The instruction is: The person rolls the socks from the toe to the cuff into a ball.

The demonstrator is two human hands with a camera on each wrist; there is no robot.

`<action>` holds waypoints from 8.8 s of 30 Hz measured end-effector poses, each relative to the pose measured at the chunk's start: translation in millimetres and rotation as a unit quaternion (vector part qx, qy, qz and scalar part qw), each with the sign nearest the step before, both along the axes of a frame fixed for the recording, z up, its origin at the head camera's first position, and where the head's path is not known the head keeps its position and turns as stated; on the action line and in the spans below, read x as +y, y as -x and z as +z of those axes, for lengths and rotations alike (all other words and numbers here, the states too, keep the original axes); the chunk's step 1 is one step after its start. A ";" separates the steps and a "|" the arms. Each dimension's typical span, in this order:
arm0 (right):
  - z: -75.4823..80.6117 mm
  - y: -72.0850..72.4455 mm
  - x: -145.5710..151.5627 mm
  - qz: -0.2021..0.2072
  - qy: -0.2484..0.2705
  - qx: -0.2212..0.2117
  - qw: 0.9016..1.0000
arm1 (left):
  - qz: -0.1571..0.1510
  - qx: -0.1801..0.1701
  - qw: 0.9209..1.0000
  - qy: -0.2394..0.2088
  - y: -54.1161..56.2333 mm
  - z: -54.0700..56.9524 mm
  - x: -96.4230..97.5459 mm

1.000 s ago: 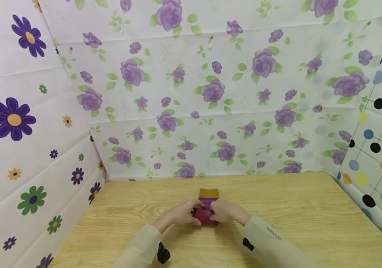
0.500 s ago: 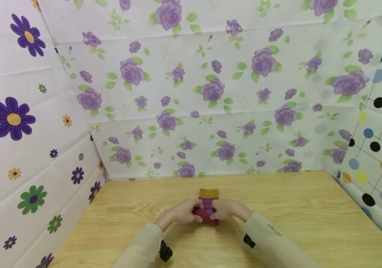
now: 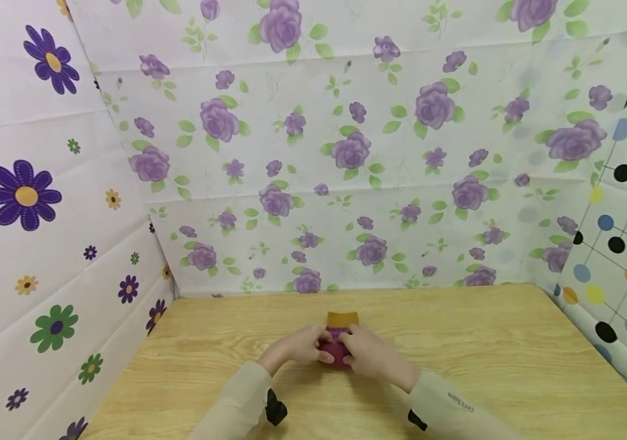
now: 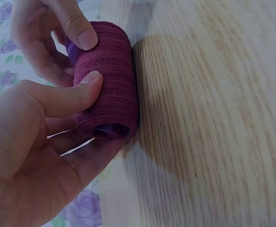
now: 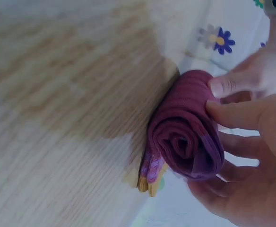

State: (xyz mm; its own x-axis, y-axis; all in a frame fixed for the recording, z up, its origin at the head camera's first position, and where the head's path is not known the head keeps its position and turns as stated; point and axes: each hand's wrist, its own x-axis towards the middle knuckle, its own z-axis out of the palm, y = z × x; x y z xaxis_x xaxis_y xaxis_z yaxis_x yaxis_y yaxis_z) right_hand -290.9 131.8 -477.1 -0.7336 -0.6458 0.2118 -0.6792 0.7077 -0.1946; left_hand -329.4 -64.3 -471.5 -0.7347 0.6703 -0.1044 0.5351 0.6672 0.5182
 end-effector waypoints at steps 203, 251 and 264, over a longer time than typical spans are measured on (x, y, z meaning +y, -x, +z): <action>14.6 14.4 12.9 -0.017 -0.034 -0.219 0.975 | 0.002 -0.087 0.995 -0.042 -8.0 -1.8 15.3; -8.2 8.1 34.2 0.007 0.067 -0.051 0.996 | 0.018 -0.024 0.998 0.047 -11.4 14.4 32.0; -4.5 7.8 37.9 -0.001 0.009 -0.053 0.999 | 0.048 -0.048 0.998 0.008 -5.4 4.2 32.5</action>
